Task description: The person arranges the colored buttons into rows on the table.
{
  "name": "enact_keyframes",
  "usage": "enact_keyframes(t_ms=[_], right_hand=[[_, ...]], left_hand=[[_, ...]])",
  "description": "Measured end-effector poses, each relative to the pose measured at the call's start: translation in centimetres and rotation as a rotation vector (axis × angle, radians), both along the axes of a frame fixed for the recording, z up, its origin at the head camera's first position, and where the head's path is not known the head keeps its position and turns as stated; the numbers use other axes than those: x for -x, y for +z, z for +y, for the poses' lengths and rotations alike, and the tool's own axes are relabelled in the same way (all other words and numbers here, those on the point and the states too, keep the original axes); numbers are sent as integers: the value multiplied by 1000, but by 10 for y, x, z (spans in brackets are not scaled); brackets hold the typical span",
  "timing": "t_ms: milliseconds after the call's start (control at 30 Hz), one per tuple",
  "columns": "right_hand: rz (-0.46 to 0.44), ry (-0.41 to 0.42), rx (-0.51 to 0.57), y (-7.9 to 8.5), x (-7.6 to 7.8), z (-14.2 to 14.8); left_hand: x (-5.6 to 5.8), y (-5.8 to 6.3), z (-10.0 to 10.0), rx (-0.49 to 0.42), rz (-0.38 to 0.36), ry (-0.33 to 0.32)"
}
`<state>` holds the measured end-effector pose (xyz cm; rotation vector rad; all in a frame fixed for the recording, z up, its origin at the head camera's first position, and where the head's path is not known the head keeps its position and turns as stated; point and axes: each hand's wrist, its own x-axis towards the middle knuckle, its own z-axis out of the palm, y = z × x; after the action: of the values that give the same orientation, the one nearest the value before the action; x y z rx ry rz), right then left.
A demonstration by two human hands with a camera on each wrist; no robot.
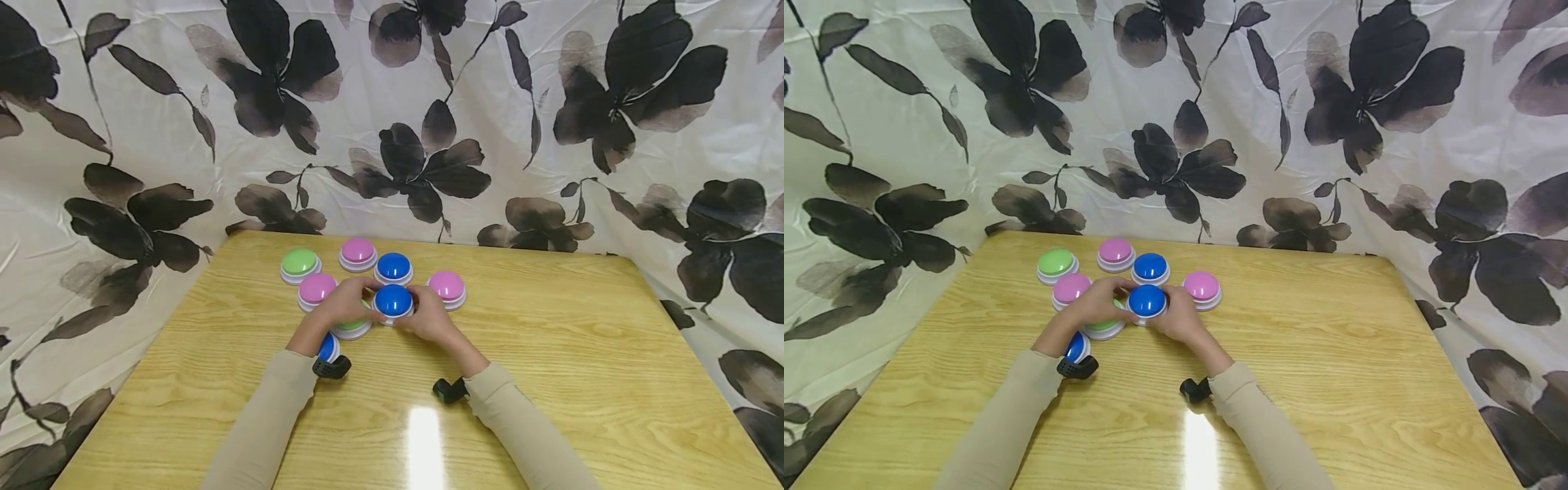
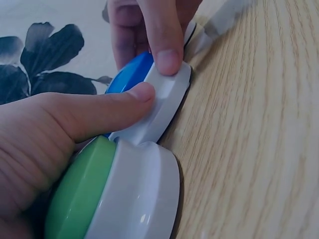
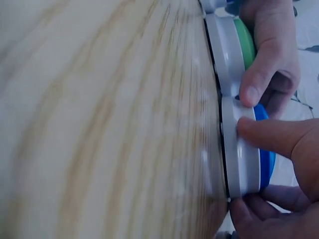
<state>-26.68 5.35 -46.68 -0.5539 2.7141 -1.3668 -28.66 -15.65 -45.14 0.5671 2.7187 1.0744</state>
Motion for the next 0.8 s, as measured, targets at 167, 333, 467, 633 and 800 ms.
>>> enact_keyframes(t_ms=[167, 333, 467, 633, 800], right_hand=[[31, -54, -26, 3, -3, -3], [-7, -85, -7, 5, -4, -6], [-15, -102, -7, 10, -5, -8], [-20, -89, 0, 22, -6, -6], [-47, -71, 67, 39, -7, 4]], left_hand=[[0, -2, 2, -18, -6, 6], [-1, 0, 2, -35, -6, 12], [-1, 1, 0, -67, -4, 12], [0, 4, -4, -93, 18, 22], [-2, 17, -3, -163, 74, -18]])
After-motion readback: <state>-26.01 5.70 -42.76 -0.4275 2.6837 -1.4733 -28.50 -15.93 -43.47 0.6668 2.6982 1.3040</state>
